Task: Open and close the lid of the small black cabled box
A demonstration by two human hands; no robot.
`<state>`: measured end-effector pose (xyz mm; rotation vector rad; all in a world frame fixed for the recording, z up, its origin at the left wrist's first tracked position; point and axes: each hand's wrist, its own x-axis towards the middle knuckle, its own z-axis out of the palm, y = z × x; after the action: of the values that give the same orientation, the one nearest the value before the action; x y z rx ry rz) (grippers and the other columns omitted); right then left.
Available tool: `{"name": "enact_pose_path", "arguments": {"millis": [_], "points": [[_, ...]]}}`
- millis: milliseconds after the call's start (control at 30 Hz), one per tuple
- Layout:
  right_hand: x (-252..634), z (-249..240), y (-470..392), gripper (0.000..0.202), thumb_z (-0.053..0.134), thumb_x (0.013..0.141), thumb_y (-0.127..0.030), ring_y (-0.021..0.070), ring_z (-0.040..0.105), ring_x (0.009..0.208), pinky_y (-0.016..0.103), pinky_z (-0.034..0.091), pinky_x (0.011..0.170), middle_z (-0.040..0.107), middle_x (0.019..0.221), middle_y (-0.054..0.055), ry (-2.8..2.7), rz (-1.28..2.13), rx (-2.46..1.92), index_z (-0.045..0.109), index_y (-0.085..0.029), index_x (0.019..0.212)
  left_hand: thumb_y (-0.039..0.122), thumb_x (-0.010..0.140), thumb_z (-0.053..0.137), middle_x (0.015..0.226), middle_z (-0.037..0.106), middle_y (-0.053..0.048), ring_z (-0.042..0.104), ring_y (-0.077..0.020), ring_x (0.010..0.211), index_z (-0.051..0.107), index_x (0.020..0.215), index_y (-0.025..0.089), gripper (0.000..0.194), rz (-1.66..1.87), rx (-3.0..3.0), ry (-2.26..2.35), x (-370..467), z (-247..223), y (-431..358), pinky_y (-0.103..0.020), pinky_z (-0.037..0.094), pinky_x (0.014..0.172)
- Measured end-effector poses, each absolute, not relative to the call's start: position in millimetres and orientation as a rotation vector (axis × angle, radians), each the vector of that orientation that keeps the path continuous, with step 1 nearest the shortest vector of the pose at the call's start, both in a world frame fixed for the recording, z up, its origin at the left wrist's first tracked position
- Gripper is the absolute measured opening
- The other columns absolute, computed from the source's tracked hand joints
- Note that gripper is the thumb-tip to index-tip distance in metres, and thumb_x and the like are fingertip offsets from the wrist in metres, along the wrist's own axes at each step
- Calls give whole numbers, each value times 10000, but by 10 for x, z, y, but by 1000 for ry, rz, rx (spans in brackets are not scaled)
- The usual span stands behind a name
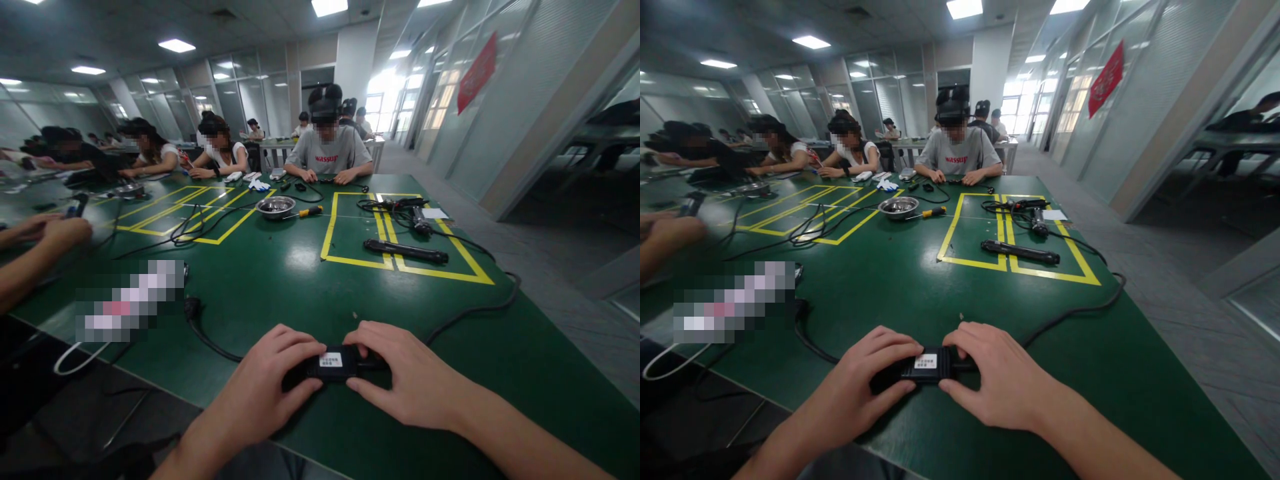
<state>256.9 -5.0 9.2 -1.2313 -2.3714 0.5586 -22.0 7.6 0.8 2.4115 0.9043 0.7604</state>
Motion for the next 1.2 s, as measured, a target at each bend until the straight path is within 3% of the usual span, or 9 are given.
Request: {"name": "enact_pose_path", "arguments": {"millis": [267, 533, 933, 1067, 1200], "points": [[2541, 97, -52, 252, 825, 900, -175, 261, 701, 892, 417, 579, 850, 740, 999, 54, -2390, 538, -1237, 715, -205, 1125, 128, 1069, 749, 1346, 801, -118, 735, -310, 1129, 721, 1405, 249, 358, 766, 2664, 895, -229, -98, 44, -471, 653, 947], [2569, 42, -58, 240, 859, 906, -228, 324, 703, 1060, 497, 626, 907, 731, 1125, 107, -2330, 497, -1208, 759, -221, 1124, 187, 1104, 697, 1298, 820, -117, 751, -296, 1099, 727, 1395, 254, 300, 757, 2674, 907, -198, -37, 10, -464, 649, 962], [2590, 51, -47, 264, 856, 912, -251, 349, 704, 1183, 547, 610, 1021, 725, 1263, 131, -2324, 631, -1263, 758, -227, 1156, 144, 1072, 677, 1319, 804, -103, 729, -301, 1113, 717, 1408, 260, 358, 724, 2605, 902, -173, 6, -6, -468, 608, 966], [2579, 48, -49, 301, 847, 907, -251, 342, 695, 1138, 533, 589, 987, 733, 1230, 120, -2322, 647, -1279, 720, -232, 1179, 149, 1060, 665, 1277, 809, -100, 735, -290, 1107, 715, 1371, 260, 334, 736, 2516, 893, -186, 34, -5, -438, 613, 970], [2591, -6, -62, 366, 837, 877, -268, 294, 668, 961, 457, 566, 855, 706, 1077, 75, -2245, 581, -1318, 637, -235, 1182, 188, 1052, 652, 1205, 800, -100, 758, -279, 1077, 645, 1198, 245, 157, 974, 2324, 1146, -212, -56, 56, -422, 633, 942]]}}
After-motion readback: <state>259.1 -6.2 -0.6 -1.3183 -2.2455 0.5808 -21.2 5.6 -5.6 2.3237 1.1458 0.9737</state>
